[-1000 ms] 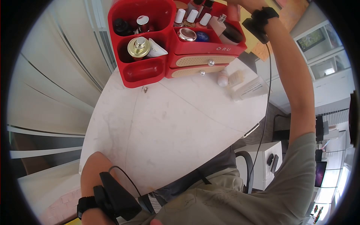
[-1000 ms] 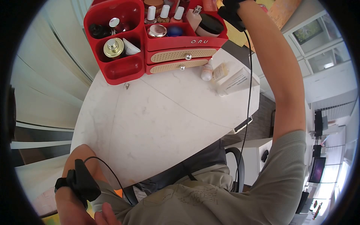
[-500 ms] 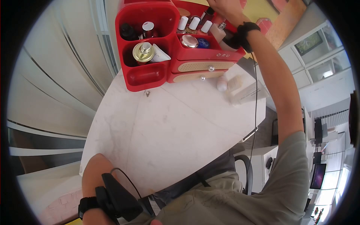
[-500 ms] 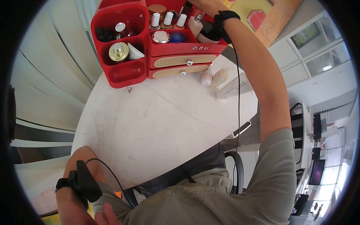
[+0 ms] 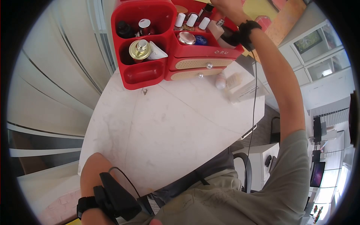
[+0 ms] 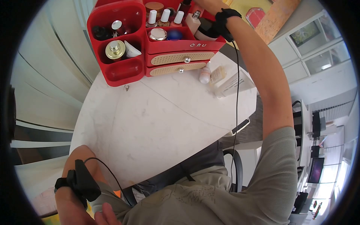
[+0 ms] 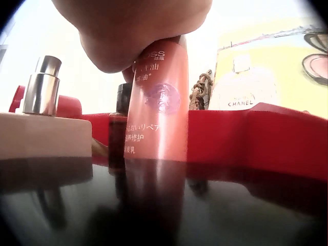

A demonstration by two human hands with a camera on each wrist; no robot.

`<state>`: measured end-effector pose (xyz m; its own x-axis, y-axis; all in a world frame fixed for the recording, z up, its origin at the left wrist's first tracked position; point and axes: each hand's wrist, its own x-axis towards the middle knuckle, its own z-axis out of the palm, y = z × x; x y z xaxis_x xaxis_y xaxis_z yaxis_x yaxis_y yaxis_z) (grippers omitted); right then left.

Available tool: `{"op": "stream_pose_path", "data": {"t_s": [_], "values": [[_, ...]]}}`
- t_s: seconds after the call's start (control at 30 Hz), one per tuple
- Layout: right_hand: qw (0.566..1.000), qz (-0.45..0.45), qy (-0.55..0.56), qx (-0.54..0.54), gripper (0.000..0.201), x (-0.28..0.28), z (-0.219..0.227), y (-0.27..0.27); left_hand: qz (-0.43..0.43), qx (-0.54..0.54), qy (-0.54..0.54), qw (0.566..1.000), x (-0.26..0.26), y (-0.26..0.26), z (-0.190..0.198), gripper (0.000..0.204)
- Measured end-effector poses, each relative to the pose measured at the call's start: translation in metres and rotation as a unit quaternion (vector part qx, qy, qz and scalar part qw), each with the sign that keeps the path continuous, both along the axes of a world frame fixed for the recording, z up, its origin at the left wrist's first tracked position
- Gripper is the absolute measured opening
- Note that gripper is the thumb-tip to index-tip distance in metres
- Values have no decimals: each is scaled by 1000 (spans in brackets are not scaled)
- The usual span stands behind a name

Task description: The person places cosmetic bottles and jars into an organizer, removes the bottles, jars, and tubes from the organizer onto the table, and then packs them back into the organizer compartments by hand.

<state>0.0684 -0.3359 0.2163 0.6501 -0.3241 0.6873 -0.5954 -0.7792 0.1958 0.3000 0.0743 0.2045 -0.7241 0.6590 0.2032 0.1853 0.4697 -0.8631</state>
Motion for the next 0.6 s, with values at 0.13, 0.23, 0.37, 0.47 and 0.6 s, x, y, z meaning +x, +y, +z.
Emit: {"op": "stream_pose_path", "data": {"t_s": [0.13,0.23,0.37,0.47,0.6], "values": [[1000,-3,0,-27,40,-5,0,-1,-2,32,0,999,-1,0,-2,41],[997,-29,21,-64,41,-6,-1,2,5,55,10,998,-1,2,-3,41],[989,-16,-2,146,39,-1,1,5,8,19,14,1000,0,3,-4,40],[974,-6,28,226,38,-1,8,-1,10,9,11,1000,0,3,-3,40],[974,134,154,96,36,5,18,16,19,1,10,1000,0,2,-1,40]]}}
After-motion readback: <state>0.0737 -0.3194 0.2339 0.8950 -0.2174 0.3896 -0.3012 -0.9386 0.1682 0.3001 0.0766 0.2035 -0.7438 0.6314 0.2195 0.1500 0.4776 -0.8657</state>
